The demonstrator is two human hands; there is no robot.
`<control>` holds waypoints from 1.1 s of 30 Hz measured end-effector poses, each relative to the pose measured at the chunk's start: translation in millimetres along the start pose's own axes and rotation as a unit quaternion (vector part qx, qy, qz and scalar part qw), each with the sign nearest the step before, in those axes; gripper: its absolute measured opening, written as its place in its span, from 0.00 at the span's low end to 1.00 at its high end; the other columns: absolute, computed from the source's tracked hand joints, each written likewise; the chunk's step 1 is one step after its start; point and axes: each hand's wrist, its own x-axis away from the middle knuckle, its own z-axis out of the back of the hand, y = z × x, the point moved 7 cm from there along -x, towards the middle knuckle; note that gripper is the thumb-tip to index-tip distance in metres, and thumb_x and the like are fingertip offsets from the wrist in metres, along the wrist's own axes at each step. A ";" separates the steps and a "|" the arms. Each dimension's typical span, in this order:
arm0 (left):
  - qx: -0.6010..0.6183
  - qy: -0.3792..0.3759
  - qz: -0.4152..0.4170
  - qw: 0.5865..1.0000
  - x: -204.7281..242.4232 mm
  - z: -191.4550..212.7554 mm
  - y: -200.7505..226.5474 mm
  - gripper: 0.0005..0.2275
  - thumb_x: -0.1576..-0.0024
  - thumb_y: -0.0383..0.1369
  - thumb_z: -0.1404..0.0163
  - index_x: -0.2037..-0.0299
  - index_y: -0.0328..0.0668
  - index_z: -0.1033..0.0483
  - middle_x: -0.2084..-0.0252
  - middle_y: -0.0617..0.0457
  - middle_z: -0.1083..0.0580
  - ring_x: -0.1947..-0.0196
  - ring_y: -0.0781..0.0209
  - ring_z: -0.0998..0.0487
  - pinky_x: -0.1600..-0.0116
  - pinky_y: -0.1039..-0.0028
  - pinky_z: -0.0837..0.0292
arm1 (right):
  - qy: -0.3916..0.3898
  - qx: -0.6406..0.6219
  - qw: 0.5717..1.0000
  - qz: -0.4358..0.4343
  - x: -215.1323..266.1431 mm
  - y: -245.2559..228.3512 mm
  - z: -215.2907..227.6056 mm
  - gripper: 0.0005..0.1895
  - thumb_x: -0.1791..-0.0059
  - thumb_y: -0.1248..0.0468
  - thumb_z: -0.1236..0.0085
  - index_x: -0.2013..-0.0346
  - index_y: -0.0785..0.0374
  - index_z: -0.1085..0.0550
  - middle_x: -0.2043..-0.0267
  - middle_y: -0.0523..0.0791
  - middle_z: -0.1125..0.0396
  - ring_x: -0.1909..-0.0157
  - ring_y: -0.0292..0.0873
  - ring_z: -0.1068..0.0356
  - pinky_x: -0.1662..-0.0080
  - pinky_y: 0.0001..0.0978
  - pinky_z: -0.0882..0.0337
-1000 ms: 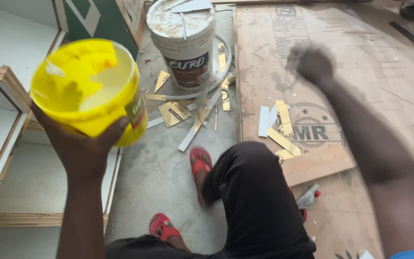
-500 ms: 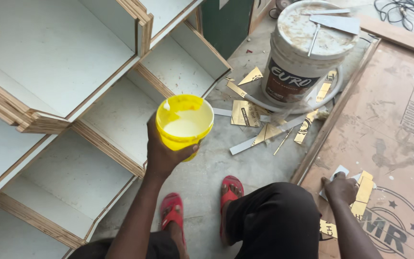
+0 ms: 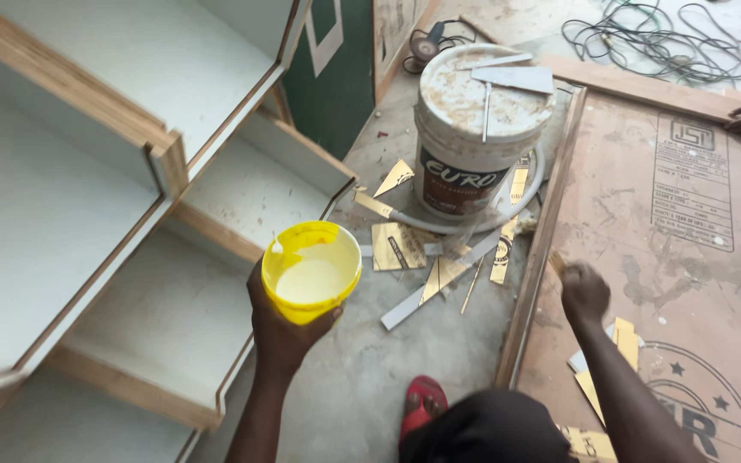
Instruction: The person scoops a white substance from a yellow container into a larger bucket using a putty knife. They then pick up a small rectangular piece of material and apply the white substance to its surface using a brush.
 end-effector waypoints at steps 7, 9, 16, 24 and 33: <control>0.025 0.017 -0.005 1.000 -16.4 -42.2 -43.6 0.49 0.66 0.32 0.27 0.34 0.33 0.46 0.40 0.39 0.31 0.41 0.47 0.26 0.37 0.60 0.29 | 0.009 -0.006 0.994 0.110 -170.5 -242.7 -21.4 0.39 0.52 0.29 0.44 0.49 0.62 0.25 0.58 0.55 0.27 0.55 0.58 0.26 0.57 0.51 0.28; 0.005 0.017 0.013 1.000 -12.2 -51.3 -63.7 0.51 0.69 0.32 0.27 0.34 0.33 0.45 0.40 0.38 0.32 0.41 0.46 0.27 0.38 0.59 0.30 | -0.051 0.109 0.989 0.081 -190.1 -280.1 -42.5 0.44 0.61 0.30 0.36 0.46 0.61 0.28 0.54 0.56 0.30 0.55 0.60 0.27 0.59 0.54 0.27; -0.066 -0.003 0.087 0.994 43.8 -58.9 -138.6 0.51 0.73 0.33 0.24 0.37 0.35 0.42 0.43 0.38 0.33 0.43 0.43 0.28 0.41 0.57 0.31 | -0.041 0.138 0.985 0.099 -206.4 -251.0 -106.3 0.23 0.52 0.47 0.30 0.59 0.65 0.21 0.57 0.55 0.27 0.57 0.57 0.25 0.57 0.52 0.26; -0.060 -0.043 0.221 0.972 113.4 -44.9 -219.8 0.48 0.70 0.31 0.26 0.35 0.39 0.39 0.44 0.40 0.30 0.42 0.46 0.28 0.40 0.58 0.29 | -0.078 -0.319 0.943 -0.054 -125.2 -220.1 -56.7 0.12 0.48 0.60 0.39 0.58 0.67 0.22 0.66 0.48 0.27 0.67 0.41 0.29 0.66 0.34 0.32; -0.109 -0.011 0.196 0.974 202.1 10.0 -212.5 0.46 0.71 0.30 0.25 0.39 0.34 0.38 0.46 0.35 0.29 0.44 0.37 0.30 0.43 0.52 0.31 | -0.280 -0.518 0.784 -0.195 27.9 -244.3 -40.2 0.15 0.46 0.61 0.41 0.48 0.66 0.28 0.60 0.44 0.31 0.61 0.39 0.30 0.62 0.31 0.30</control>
